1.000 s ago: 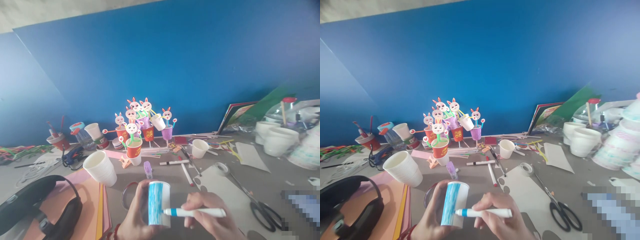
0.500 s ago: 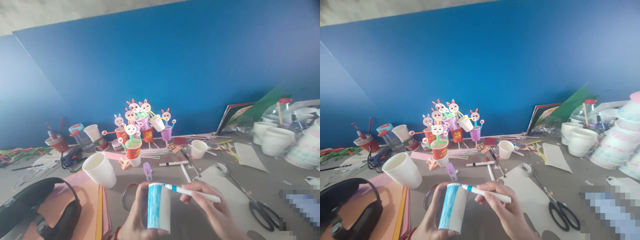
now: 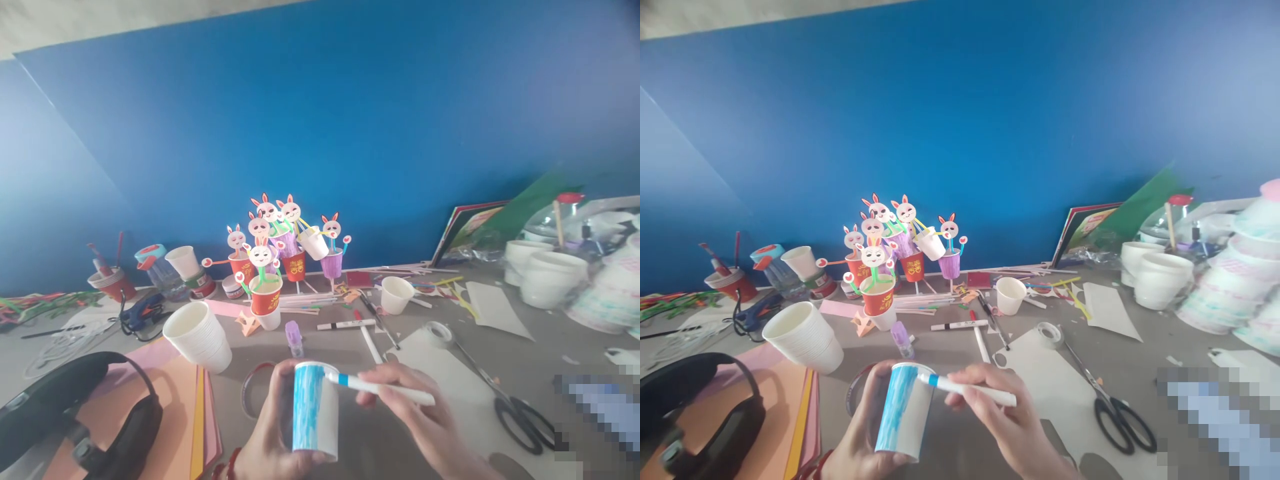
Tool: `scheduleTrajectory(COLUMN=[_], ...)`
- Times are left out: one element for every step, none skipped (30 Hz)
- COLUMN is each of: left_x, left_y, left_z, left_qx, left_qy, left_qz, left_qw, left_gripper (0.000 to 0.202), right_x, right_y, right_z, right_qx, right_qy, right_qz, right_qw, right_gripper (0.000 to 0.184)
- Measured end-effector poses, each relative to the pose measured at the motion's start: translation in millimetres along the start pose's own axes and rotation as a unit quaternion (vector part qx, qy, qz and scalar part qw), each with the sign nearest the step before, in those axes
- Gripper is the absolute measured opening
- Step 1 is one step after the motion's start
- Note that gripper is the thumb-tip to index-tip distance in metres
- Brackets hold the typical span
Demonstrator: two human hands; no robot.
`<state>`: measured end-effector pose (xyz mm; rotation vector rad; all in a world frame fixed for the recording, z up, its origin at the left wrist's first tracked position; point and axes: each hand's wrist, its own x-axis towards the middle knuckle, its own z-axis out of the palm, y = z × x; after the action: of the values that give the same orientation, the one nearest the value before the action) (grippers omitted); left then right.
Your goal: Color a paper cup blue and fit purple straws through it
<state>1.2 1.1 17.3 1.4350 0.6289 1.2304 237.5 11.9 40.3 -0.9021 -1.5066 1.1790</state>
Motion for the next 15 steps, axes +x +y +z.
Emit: scheduleTrajectory(left_x=[0.0,0.2,0.5,0.9,1.3,1.6,1.7,1.5,0.9,0.1,-1.0,-2.2,-3.4,-4.3,-4.9], left_y=[0.3,0.9,1.6,2.3,3.1,3.6,3.9,3.7,3.1,1.9,0.3,-1.5,-3.3,-4.9,-5.9], left_z=[0.5,1.3,2.3,3.3,4.1,4.5,4.6,4.2,3.2,1.9,0.3,-1.5,-3.2,-4.7,-5.7], left_qx=[-0.009,-0.021,-0.035,-0.046,-0.053,-0.052,-0.045,-0.035,-0.025,-0.017,-0.010,-0.004,0.005,0.015,0.023], left_qy=[-0.002,-0.007,-0.013,-0.017,-0.017,-0.014,-0.008,-0.003,-0.001,-0.002,-0.006,-0.007,-0.002,0.008,0.019], left_qz=[-0.002,-0.007,-0.013,-0.017,-0.019,-0.019,-0.018,-0.017,-0.019,-0.023,-0.027,-0.030,-0.031,-0.030,-0.029], left_qw=[1.000,1.000,0.999,0.999,0.998,0.998,0.999,0.999,1.000,1.000,1.000,1.000,1.000,0.999,0.999], left_gripper=[0.069,0.068,0.066,0.066,0.066,0.066,0.067,0.068,0.069,0.069,0.070,0.070,0.072,0.073,0.075], right_x=[-1.1,-2.3,-3.6,-4.7,-5.4,-5.7,-5.7,-5.7,-5.6,-5.7,-6.0,-6.3,-6.5,-6.6,-6.5], right_y=[-0.1,-0.3,-0.4,-0.5,-0.3,0.0,0.5,1.2,1.9,2.4,2.5,2.2,1.3,-0.1,-1.9], right_z=[0.4,0.8,1.1,1.2,1.0,0.6,0.1,-0.6,-1.1,-1.4,-1.5,-1.2,-0.8,-0.1,0.6], right_qx=[0.016,0.034,0.053,0.066,0.071,0.068,0.061,0.054,0.053,0.056,0.061,0.061,0.059,0.058,0.063], right_qy=[-0.022,-0.049,-0.077,-0.098,-0.106,-0.099,-0.086,-0.072,-0.065,-0.067,-0.077,-0.091,-0.103,-0.108,-0.107], right_qz=[-0.006,-0.015,-0.027,-0.038,-0.046,-0.051,-0.051,-0.048,-0.045,-0.043,-0.045,-0.052,-0.060,-0.068,-0.073], right_qw=[1.000,0.998,0.995,0.992,0.991,0.991,0.993,0.995,0.996,0.995,0.994,0.993,0.991,0.990,0.989], right_gripper=[0.022,0.021,0.021,0.019,0.019,0.018,0.019,0.019,0.020,0.020,0.019,0.018,0.017,0.016,0.016])
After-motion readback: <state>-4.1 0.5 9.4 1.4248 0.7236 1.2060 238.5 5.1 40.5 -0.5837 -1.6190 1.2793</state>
